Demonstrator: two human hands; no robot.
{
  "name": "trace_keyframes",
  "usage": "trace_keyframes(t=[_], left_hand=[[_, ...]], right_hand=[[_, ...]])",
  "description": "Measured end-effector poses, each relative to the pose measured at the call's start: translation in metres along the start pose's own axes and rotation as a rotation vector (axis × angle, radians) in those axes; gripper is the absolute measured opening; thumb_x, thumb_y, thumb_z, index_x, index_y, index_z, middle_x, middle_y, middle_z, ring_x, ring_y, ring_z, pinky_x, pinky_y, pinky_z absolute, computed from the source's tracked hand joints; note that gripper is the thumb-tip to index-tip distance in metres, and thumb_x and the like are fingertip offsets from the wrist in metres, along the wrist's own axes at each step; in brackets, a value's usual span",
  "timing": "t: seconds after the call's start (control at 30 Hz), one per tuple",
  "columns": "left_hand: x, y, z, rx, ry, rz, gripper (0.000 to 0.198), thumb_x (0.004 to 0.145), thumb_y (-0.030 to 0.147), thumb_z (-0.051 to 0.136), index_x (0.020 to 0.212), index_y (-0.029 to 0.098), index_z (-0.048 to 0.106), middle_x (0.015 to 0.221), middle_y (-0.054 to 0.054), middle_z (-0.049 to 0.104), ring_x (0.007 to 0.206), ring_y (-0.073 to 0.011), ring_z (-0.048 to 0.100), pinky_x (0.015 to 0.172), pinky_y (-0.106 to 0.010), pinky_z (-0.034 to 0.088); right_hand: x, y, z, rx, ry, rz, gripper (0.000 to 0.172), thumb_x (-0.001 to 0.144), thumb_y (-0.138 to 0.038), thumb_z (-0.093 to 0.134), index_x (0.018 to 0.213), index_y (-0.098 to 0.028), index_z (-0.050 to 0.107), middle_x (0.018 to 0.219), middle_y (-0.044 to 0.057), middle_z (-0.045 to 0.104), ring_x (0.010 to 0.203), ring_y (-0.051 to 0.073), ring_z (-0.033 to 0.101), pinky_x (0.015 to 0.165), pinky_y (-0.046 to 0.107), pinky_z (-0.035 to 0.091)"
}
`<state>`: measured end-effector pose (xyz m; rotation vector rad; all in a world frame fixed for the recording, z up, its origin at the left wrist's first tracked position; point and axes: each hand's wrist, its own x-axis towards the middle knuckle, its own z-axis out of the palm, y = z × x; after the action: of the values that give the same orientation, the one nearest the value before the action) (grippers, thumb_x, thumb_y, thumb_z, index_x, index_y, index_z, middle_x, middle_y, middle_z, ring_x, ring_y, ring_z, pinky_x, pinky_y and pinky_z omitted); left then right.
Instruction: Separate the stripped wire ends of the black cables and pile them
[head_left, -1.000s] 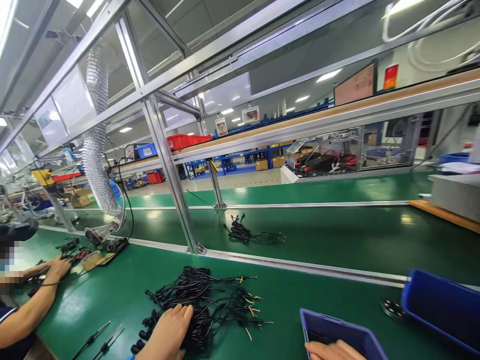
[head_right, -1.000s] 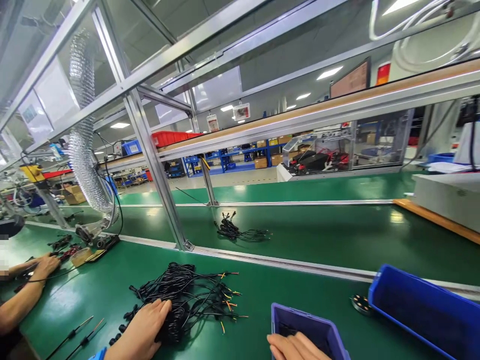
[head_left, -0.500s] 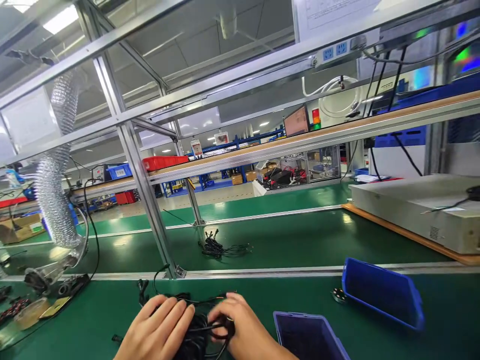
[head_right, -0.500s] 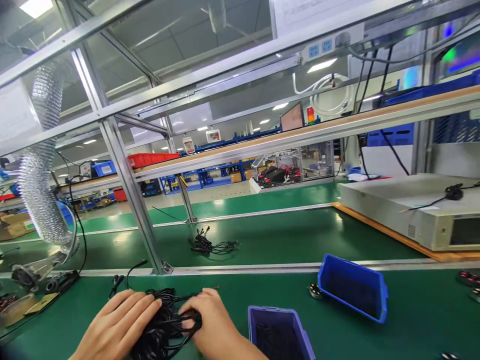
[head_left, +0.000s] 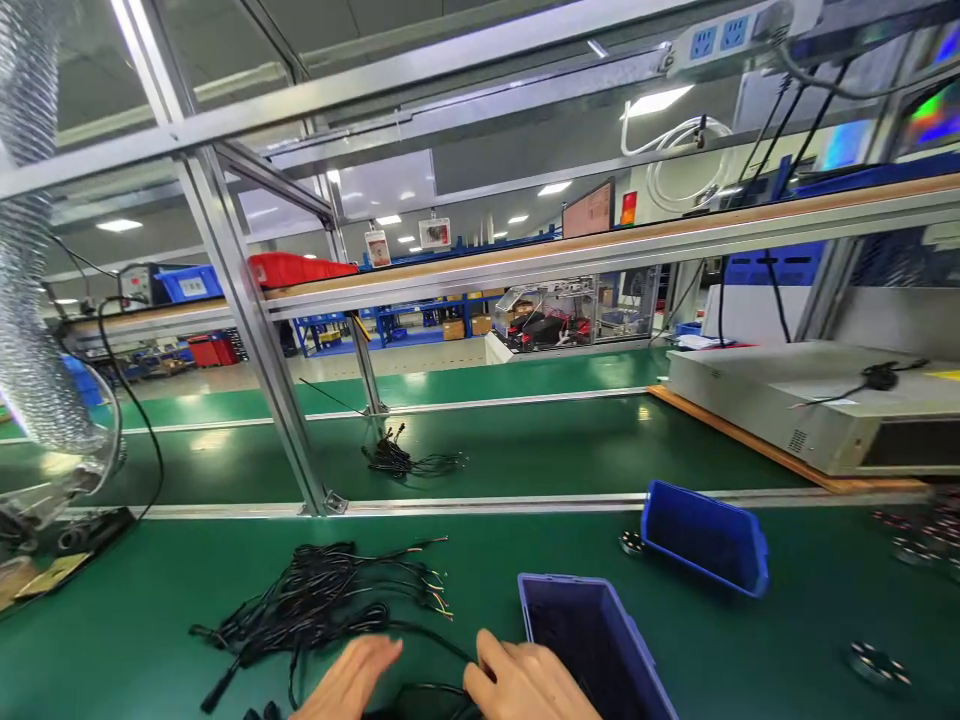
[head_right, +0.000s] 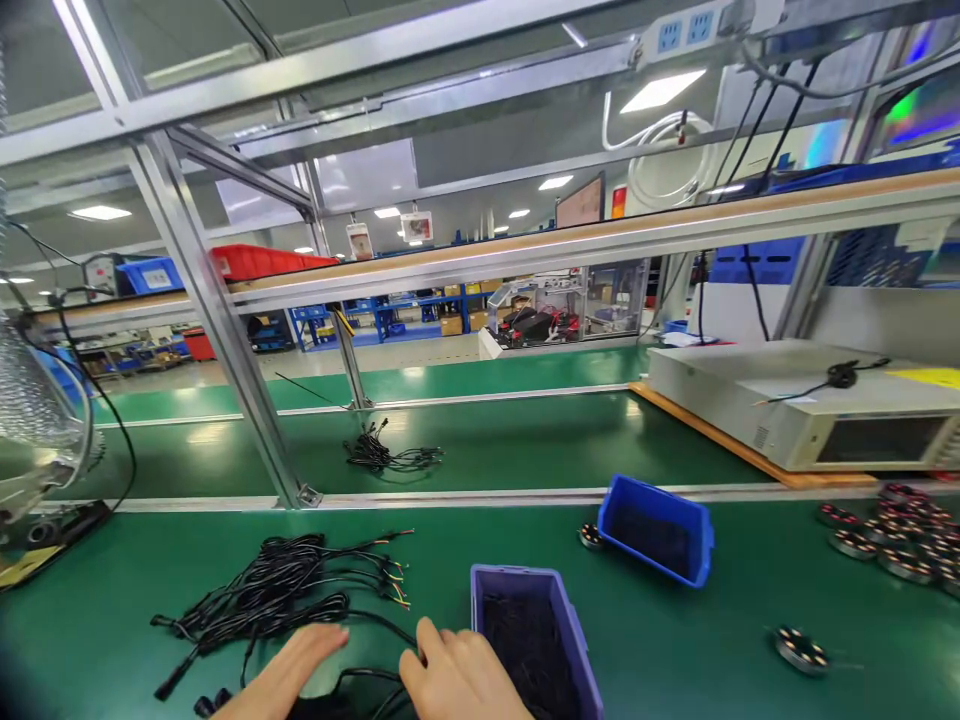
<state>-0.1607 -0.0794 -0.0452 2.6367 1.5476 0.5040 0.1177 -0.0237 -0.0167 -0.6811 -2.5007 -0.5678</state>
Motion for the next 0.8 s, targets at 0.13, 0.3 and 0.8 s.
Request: trace_keyframes(t=[0.13,0.3,0.8], left_hand=[[0.080,0.058,-0.038,-0.427,-0.215,-0.030,0.091,0.059,0.023,0.081,0.144,0.016,0.048,0.143,-0.019,0.055,0.127,-0.0379,0.050,0.110,-0.047,0.037],[0.132,0.099,-0.051,-1.159,-0.546,-0.276,0.019,0.071,0.029,0.071,0.086,0.017,0.072,0.071,0.002,0.063,0.057,-0.0113,0.051,0.055,-0.022,0.041],[0.158,0.105,0.010,-1.660,-0.164,-0.383,0.058,0.067,0.060,0.082,0.104,0.018,0.066,0.084,-0.004,0.070,0.054,-0.0109,0.066,0.048,-0.017,0.041]], right_hand=[[0.008,0.010,-0.034,0.127,0.069,-0.017,0.015,0.084,-0.008,0.060,0.085,-0.021,0.053,0.074,0.000,0.066,0.058,0.017,0.061,0.057,0.028,0.043],[-0.009,0.060,-0.079,0.399,0.008,0.297,0.059,0.068,-0.017,0.081,0.121,-0.020,0.055,0.115,0.007,0.068,0.104,0.026,0.064,0.090,0.033,0.048],[-0.040,0.072,-0.004,0.192,-0.390,0.570,0.016,0.075,-0.002,0.069,0.068,-0.017,0.069,0.070,0.004,0.070,0.073,0.020,0.068,0.062,0.023,0.043]])
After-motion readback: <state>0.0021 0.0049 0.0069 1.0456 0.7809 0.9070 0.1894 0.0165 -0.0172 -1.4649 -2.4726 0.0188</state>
